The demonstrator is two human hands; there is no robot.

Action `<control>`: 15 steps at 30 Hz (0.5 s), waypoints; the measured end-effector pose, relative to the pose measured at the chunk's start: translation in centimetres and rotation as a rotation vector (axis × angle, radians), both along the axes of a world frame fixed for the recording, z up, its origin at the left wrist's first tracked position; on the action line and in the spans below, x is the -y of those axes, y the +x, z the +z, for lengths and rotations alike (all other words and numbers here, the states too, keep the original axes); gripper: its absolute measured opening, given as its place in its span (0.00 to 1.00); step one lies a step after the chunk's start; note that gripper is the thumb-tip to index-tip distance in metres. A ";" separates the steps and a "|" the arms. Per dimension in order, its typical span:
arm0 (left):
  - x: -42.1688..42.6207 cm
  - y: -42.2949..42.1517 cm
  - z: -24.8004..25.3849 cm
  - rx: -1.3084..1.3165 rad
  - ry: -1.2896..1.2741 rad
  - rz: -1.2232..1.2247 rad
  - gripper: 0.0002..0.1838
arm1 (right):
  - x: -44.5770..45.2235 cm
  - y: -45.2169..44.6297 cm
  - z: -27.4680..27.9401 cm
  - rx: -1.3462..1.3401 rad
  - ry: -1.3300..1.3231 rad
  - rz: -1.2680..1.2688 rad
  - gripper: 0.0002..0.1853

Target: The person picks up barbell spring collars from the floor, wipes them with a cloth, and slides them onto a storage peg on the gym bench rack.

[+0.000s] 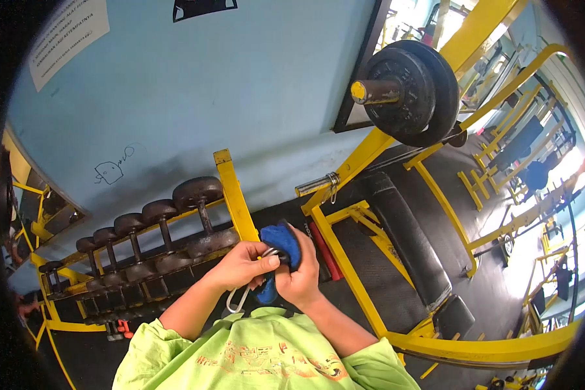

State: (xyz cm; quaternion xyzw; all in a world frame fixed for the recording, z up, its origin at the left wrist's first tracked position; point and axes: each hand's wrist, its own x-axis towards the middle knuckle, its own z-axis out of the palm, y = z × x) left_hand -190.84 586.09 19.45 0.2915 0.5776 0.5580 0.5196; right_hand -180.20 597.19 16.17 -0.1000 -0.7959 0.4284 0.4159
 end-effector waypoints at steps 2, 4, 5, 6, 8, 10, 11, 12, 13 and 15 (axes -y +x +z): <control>0.4 0.1 0.6 0.020 0.025 0.038 0.22 | 0.2 0.5 -1.2 -0.010 -0.373 0.078 0.20; 0.2 0.4 0.4 -0.054 0.023 0.030 0.23 | -0.3 1.6 -1.9 0.128 -0.546 0.147 0.14; 0.0 0.3 -0.1 -0.084 -0.011 -0.019 0.24 | -0.6 1.9 -2.1 0.170 -0.528 0.090 0.15; -0.2 0.3 -0.3 -0.117 -0.046 -0.069 0.24 | -0.9 2.0 -1.4 0.168 -0.530 0.088 0.15; -0.4 0.3 0.0 -0.112 -0.081 -0.098 0.28 | -1.9 1.5 1.4 -0.065 0.594 -0.262 0.23; -0.4 0.7 0.0 -0.084 -0.081 -0.073 0.29 | -2.8 1.4 1.8 -0.065 0.687 -0.134 0.28; -0.3 0.9 0.3 -0.132 -0.103 -0.001 0.28 | -3.3 1.3 1.6 -0.041 0.644 -0.108 0.28; -0.2 1.1 0.8 -0.134 -0.105 -0.006 0.28 | -3.5 1.1 1.2 -0.017 0.603 -0.081 0.27; -0.3 1.4 1.3 -0.273 -0.074 0.020 0.26 | -3.2 1.0 0.5 -0.042 0.508 -0.112 0.23; -0.4 1.6 1.2 -0.343 -0.022 0.105 0.22 | -2.2 0.5 -0.9 -0.093 0.297 -0.118 0.20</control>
